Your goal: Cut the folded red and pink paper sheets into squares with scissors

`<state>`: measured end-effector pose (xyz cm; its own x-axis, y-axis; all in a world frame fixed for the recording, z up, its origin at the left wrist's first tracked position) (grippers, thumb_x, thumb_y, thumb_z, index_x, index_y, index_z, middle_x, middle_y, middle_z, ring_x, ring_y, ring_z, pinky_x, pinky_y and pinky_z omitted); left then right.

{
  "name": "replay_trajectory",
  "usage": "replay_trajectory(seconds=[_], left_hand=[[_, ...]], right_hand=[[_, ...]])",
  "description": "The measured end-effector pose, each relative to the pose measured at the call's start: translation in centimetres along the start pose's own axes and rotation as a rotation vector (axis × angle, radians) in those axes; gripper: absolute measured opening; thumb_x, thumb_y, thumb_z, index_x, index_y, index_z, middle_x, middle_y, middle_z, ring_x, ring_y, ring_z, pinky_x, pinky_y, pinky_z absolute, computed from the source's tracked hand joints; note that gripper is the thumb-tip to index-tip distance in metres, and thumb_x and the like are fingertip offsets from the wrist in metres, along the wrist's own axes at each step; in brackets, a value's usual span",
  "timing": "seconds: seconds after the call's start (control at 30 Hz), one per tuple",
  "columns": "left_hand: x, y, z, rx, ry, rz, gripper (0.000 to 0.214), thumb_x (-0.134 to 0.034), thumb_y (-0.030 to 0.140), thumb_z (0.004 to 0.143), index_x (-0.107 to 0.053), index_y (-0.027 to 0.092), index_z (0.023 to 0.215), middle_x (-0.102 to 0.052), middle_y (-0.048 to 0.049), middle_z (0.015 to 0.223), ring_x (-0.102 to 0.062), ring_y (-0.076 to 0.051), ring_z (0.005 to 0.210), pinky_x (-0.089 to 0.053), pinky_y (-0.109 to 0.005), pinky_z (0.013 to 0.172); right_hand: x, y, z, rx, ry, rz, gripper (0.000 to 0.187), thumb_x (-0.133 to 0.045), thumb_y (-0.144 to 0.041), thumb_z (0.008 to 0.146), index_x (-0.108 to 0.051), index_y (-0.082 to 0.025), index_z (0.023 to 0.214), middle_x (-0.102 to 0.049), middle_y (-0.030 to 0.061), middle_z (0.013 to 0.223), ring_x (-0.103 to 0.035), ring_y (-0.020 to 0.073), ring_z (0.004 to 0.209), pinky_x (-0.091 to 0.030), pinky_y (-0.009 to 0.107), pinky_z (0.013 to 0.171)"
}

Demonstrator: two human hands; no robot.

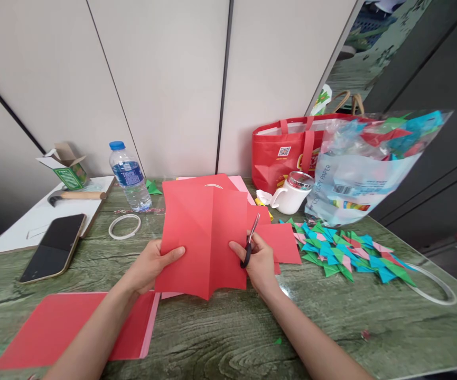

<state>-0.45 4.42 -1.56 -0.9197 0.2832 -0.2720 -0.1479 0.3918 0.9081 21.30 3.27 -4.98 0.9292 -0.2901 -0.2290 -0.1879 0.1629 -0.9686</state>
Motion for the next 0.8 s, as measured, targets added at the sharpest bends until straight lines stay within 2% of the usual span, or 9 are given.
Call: replay_trajectory(seconds=[0.13, 0.2, 0.33, 0.47, 0.53, 0.6, 0.7, 0.73, 0.8], left_hand=[[0.8, -0.1, 0.5, -0.023, 0.094, 0.009, 0.021, -0.071, 0.028, 0.066, -0.067, 0.016, 0.082, -0.073, -0.0052, 0.072, -0.067, -0.019, 0.062, -0.054, -0.032, 0.062], [1.2, 0.1, 0.6, -0.014, 0.132, 0.029, 0.022, -0.072, 0.029, 0.064, -0.067, 0.015, 0.081, -0.073, -0.0051, 0.071, -0.067, -0.019, 0.062, -0.054, -0.031, 0.06], [1.6, 0.3, 0.8, -0.02, 0.19, 0.059, 0.024, -0.072, 0.033, 0.063, -0.067, 0.015, 0.078, -0.073, -0.0048, 0.068, -0.066, -0.019, 0.059, -0.054, -0.028, 0.055], [2.3, 0.6, 1.0, -0.181, 0.401, 0.05, 0.025, -0.073, 0.035, 0.061, -0.067, 0.017, 0.078, -0.073, -0.0013, 0.069, -0.066, -0.017, 0.06, -0.054, -0.024, 0.054], [2.4, 0.7, 0.8, -0.205, 0.466, 0.046, 0.028, -0.073, 0.037, 0.06, -0.066, 0.016, 0.077, -0.073, -0.002, 0.069, -0.067, -0.018, 0.06, -0.054, -0.025, 0.054], [2.1, 0.7, 0.7, -0.176, 0.406, 0.033, 0.032, -0.072, 0.039, 0.06, -0.066, 0.015, 0.079, -0.073, -0.0046, 0.071, -0.067, -0.02, 0.062, -0.055, -0.029, 0.058], [1.0, 0.7, 0.5, -0.144, 0.194, 0.067, 0.036, -0.073, 0.035, 0.06, -0.065, 0.015, 0.089, -0.073, -0.0076, 0.082, -0.068, -0.021, 0.065, -0.056, -0.033, 0.063], [0.7, 0.7, 0.4, -0.143, 0.15, 0.1, 0.036, -0.073, 0.033, 0.061, -0.064, 0.015, 0.09, -0.072, -0.0079, 0.084, -0.067, -0.022, 0.064, -0.056, -0.034, 0.06], [0.4, 0.7, 0.4, -0.161, 0.156, 0.164, 0.03, -0.071, 0.032, 0.063, -0.064, 0.013, 0.085, -0.072, -0.0082, 0.073, -0.066, -0.022, 0.056, -0.055, -0.031, 0.046]], right_hand=[[1.0, 0.5, 0.6, -0.027, 0.161, -0.016, 0.044, -0.078, -0.032, 0.05, -0.054, -0.016, 0.082, -0.044, -0.0088, 0.054, -0.04, 0.0072, 0.047, -0.034, 0.02, 0.046], [1.2, 0.6, 0.7, -0.041, 0.188, -0.012, 0.044, -0.079, -0.032, 0.048, -0.053, -0.016, 0.081, -0.038, -0.01, 0.052, -0.035, 0.0058, 0.046, -0.03, 0.019, 0.045], [1.2, 0.6, 0.7, -0.064, 0.166, 0.002, 0.043, -0.078, -0.034, 0.05, -0.055, -0.016, 0.082, -0.041, -0.0084, 0.055, -0.037, 0.0066, 0.048, -0.031, 0.019, 0.045], [0.7, 0.9, 0.5, -0.069, 0.081, 0.004, 0.041, -0.076, -0.032, 0.053, -0.058, -0.017, 0.086, -0.049, -0.0058, 0.062, -0.044, 0.0083, 0.054, -0.036, 0.02, 0.05], [0.5, 1.1, 0.4, -0.073, 0.048, 0.024, 0.041, -0.076, -0.03, 0.052, -0.057, -0.017, 0.086, -0.049, -0.0063, 0.06, -0.045, 0.0085, 0.054, -0.038, 0.021, 0.053], [0.5, 1.1, 0.4, -0.059, 0.07, 0.028, 0.041, -0.076, -0.03, 0.053, -0.056, -0.018, 0.086, -0.048, -0.0064, 0.061, -0.045, 0.0086, 0.054, -0.039, 0.022, 0.054], [0.8, 0.8, 0.4, -0.003, 0.134, -0.023, 0.041, -0.074, -0.031, 0.054, -0.055, -0.017, 0.087, -0.047, -0.0056, 0.065, -0.044, 0.0088, 0.056, -0.039, 0.023, 0.054], [0.8, 0.6, 0.5, 0.017, 0.145, -0.044, 0.04, -0.074, -0.032, 0.055, -0.055, -0.017, 0.088, -0.047, -0.0055, 0.065, -0.044, 0.009, 0.056, -0.039, 0.023, 0.055], [0.8, 0.2, 0.7, 0.042, 0.139, -0.071, 0.039, -0.073, -0.031, 0.056, -0.055, -0.017, 0.088, -0.045, -0.0059, 0.064, -0.044, 0.009, 0.056, -0.039, 0.023, 0.055]])
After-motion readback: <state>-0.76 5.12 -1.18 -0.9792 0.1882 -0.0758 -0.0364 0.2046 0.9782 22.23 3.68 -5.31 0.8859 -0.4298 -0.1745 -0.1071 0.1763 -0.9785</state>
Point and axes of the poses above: each hand's wrist, its own z-axis towards the middle knuckle, its own x-axis out of the back of the hand, y = z × x, the point moved 3 cm from there along z, towards the middle knuckle
